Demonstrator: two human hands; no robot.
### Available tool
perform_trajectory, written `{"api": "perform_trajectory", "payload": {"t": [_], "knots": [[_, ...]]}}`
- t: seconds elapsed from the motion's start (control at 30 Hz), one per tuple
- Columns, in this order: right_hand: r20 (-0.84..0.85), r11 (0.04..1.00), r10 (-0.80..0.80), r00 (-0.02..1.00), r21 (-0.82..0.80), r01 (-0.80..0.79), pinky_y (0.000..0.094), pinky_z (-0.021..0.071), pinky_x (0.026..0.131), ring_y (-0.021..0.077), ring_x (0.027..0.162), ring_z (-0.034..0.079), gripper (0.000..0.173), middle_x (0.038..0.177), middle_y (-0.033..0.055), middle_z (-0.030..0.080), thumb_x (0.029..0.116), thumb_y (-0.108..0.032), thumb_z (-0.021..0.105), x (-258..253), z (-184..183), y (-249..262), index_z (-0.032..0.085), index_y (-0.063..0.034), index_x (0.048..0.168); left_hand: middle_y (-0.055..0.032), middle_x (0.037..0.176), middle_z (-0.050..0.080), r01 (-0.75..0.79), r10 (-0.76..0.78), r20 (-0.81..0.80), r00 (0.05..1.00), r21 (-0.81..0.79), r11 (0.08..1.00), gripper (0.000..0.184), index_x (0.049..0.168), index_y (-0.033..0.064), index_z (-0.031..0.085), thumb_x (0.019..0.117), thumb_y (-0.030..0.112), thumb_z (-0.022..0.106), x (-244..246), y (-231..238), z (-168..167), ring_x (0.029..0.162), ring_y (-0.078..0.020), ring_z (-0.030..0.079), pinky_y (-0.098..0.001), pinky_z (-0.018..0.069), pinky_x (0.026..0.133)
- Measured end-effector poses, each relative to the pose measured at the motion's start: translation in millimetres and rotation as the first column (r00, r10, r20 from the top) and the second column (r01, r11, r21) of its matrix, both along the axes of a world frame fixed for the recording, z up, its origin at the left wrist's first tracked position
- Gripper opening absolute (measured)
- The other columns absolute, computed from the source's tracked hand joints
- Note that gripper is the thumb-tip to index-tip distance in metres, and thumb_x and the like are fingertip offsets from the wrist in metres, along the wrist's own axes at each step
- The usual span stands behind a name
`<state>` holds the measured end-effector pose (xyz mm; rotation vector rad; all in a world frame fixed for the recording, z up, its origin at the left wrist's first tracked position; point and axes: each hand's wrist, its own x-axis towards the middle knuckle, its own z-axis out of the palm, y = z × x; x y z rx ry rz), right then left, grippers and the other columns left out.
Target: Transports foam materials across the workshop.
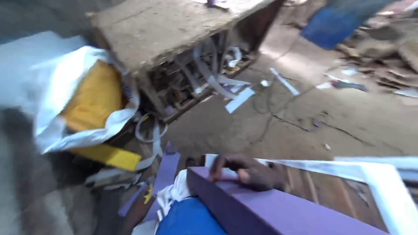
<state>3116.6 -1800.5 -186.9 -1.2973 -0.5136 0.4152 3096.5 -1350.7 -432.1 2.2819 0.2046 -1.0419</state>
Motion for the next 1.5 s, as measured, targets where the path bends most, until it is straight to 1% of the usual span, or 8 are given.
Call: {"api": "perform_trajectory", "payload": {"t": [0.23,0.53,0.7,0.83,1.03,1.2,1.37,1.5], "knots": [[-0.126,0.743,-0.602,0.788,0.271,0.611,0.0359,0.0596,0.090,0.0137,0.094,0.072,0.038,0.101,-0.0017,0.075,0.1020,-0.053,0.054,46,-8,-16,0.074,-0.0215,0.109,-0.0061,0.160,0.044,0.714,-0.359,0.671,0.649,-0.372,0.594,0.120,0.161,0.0174,0.034,0.0663,0.072,0.084,129,-190,181,0.146,-0.0234,0.044,-0.0531,0.0401,0.119],[-0.214,0.059,-0.968,0.134,0.324,0.944,0.0321,0.0596,0.070,0.0085,0.069,0.066,0.046,0.074,-0.0075,0.067,0.1059,-0.052,0.040,16,21,-78,0.075,-0.0229,0.098,-0.0077,0.147,0.059,0.932,-0.480,0.799,0.361,-0.307,0.190,0.094,0.153,0.0120,0.046,0.0816,0.063,0.078,173,-300,193,0.136,-0.0194,0.055,-0.0476,0.0463,0.114],[-0.390,-0.236,-0.912,-0.125,0.253,0.938,0.0312,0.0600,0.064,0.0094,0.060,0.065,0.047,0.063,-0.0068,0.064,0.1071,-0.047,0.036,34,0,-66,0.073,-0.0235,0.090,-0.0109,0.156,0.049,0.947,-0.513,0.796,0.322,-0.271,0.174,0.107,0.156,0.0132,0.041,0.0745,0.071,0.079,196,-316,183,0.145,-0.0253,0.045,-0.0525,0.0368,0.120],[-0.438,-0.174,-0.898,-0.039,0.271,0.947,0.0318,0.0608,0.067,0.0094,0.064,0.066,0.038,0.067,-0.0071,0.066,0.1027,-0.051,0.048,68,-24,-50,0.075,-0.0265,0.095,-0.0113,0.152,0.052,0.917,-0.430,0.810,0.399,-0.355,0.182,0.095,0.153,0.0150,0.040,0.0774,0.056,0.081,228,-328,173,0.142,-0.0281,0.047,-0.0573,0.0352,0.119],[-0.224,0.085,-0.966,0.125,0.181,0.980,0.0294,0.0625,0.085,0.0102,0.092,0.075,0.044,0.097,-0.0059,0.078,0.0996,-0.063,0.048,109,-54,-65,0.073,-0.0285,0.112,-0.0113,0.127,0.066,0.939,-0.398,0.857,0.329,-0.251,0.235,0.081,0.141,0.0112,0.052,0.0750,0.050,0.079,320,-338,189,0.115,-0.0255,0.064,-0.0485,0.0557,0.097],[-0.060,0.226,-0.968,0.243,0.204,0.952,0.0296,0.0614,0.089,0.0146,0.100,0.073,0.041,0.116,-0.0029,0.075,0.1008,-0.043,0.060,149,-98,-82,0.060,-0.0307,0.140,-0.0058,0.130,0.066,0.958,-0.731,0.634,0.251,-0.054,0.282,0.082,0.143,0.0123,0.053,0.0777,0.054,0.077,386,-333,238,0.118,-0.0202,0.064,-0.0485,0.0575,0.095],[-0.224,0.090,-0.973,0.054,-0.151,0.984,0.0192,0.0595,0.084,0.0035,0.094,0.074,0.043,0.111,-0.0122,0.076,0.0997,-0.012,0.055,171,-126,-59,0.048,-0.0222,0.141,-0.0046,0.113,0.072,0.969,-0.895,0.405,0.186,0.077,0.236,0.076,0.136,0.0110,0.059,0.0838,0.065,0.065,420,-351,259,0.103,-0.0193,0.071,-0.0500,0.0609,0.081],[-0.274,0.047,-0.960,0.062,0.063,0.997,0.0191,0.0552,0.096,0.0038,0.116,0.068,0.048,0.132,-0.0109,0.070,0.1060,-0.037,0.052,167,-167,-44,0.041,-0.0388,0.153,-0.0057,0.102,0.072,0.973,-0.948,0.314,0.059,0.194,0.125,0.075,0.135,0.0106,0.060,0.0827,0.064,0.063,447,-391,272,0.091,-0.0231,0.072,-0.0531,0.0594,0.069]]}}
